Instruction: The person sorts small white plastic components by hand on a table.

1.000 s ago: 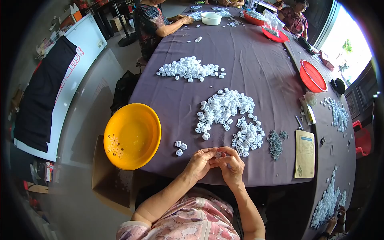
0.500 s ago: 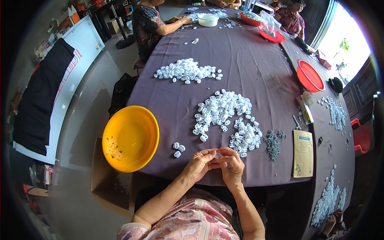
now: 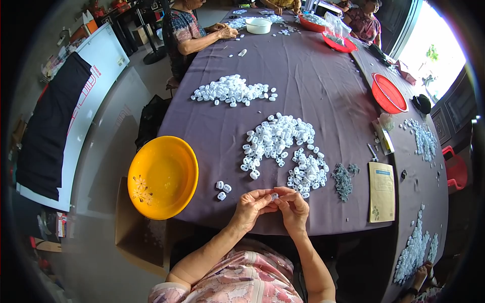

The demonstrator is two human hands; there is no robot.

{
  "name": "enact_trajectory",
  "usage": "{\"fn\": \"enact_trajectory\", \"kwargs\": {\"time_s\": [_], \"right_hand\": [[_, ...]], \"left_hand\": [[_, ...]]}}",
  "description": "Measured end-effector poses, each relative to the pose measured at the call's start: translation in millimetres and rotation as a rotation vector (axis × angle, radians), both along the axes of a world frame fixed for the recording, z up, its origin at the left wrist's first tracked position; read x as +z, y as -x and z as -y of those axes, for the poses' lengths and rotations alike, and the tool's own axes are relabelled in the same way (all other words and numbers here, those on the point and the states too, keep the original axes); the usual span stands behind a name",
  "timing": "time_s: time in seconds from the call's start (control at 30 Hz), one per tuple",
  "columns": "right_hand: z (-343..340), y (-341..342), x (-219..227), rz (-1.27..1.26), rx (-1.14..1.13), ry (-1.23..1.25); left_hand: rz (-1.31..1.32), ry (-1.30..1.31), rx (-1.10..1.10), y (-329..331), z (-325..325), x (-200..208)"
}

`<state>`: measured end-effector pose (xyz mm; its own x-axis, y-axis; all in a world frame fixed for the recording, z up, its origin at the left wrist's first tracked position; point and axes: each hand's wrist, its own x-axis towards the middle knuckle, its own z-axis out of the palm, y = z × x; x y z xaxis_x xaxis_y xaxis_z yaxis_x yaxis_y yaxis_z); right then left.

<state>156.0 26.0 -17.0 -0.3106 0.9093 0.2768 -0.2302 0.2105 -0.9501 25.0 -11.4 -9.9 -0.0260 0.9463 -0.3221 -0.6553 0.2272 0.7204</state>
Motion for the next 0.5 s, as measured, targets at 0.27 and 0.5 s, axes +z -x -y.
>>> {"fn": "enact_trajectory", "kwargs": {"time_s": [0.27,0.5], "right_hand": [[-4.3,-0.9,2.9,-0.170,0.048,0.209],[-4.9,-0.3,-0.4,-0.238,0.048,0.233]], "left_hand": [[-0.102,-0.027,0.026,3.1,0.0,1.5],[-0.041,-0.036,0.047,-1.4,0.7,3.9]]}}
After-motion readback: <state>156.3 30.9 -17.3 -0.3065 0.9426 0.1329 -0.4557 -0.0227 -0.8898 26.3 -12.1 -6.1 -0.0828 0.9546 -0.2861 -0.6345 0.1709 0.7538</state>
